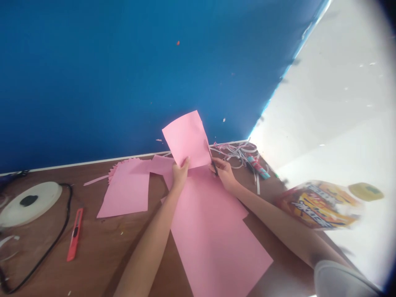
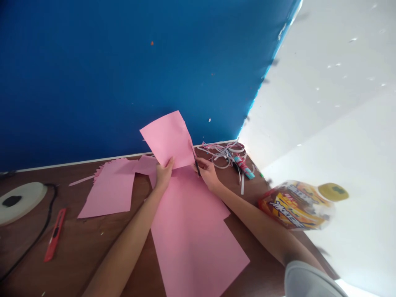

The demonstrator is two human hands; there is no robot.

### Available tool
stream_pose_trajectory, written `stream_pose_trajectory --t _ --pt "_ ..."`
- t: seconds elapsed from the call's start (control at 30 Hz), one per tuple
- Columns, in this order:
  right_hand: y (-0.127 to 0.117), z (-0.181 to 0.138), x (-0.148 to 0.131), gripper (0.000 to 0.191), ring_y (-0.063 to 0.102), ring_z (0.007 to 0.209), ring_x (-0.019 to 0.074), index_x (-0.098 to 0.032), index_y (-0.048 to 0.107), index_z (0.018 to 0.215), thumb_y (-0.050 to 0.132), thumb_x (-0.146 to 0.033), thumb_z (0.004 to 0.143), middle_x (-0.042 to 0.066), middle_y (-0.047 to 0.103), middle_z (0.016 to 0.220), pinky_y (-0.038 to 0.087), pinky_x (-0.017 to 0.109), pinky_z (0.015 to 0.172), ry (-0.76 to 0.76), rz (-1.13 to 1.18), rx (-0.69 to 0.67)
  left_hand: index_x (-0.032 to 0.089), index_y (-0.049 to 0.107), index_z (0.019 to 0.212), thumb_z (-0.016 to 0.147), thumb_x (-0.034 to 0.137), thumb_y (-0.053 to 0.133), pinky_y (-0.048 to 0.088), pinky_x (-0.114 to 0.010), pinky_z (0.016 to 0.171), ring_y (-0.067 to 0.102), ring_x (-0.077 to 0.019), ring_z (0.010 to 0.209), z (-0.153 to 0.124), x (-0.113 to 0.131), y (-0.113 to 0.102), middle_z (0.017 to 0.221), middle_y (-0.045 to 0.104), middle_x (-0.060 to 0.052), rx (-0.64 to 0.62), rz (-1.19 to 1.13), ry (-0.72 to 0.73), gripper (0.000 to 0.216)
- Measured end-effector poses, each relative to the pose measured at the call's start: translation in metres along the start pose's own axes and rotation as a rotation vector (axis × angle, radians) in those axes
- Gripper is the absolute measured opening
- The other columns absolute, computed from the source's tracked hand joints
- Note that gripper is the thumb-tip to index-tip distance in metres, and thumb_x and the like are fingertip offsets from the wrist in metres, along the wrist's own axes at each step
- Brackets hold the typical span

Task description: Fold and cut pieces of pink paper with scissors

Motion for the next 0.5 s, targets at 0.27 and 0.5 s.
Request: stream_pose_trajectory --t 0.27,0.5 --pt "-0.0013 0.0008 0.0029 0.036 0.038 0.051 0.0080 -0.018 0.067 0.098 0.070 -0.042 0.072 -0.004 0.049 0.062 0.031 0.023 0.046 -0.026 0.051 -0.015 0.011 0.067 0.103 0.076 0.034 0.072 0.052 -0.036 0.092 0.066 -0.0245 0.103 0.0000 -0.0006 -0.0006 0.106 0.071 -0.015 -0.009 0.010 -0.004 0.036" --pt "-0.0004 -0.0003 0.0007 0.037 0.038 0.051 0.0083 -0.018 0.068 0.099 0.069 -0.042 0.071 -0.003 0.049 0.062 0.030 0.023 0.044 -0.023 0.040 -0.002 0.012 0.069 0.098 0.074 0.030 0.073 0.051 -0.037 0.093 0.067 -0.0254 0.103 -0.0015 0.0050 0.0002 0.102 0.072 -0.014 0.019 -0.010 -0.034 0.030"
Point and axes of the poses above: each hand's wrist, its own z-axis towards the middle knuckle, its own y-axis out of the palm, x = y × z, the point moved 1 cm from there along z, towards the middle knuckle
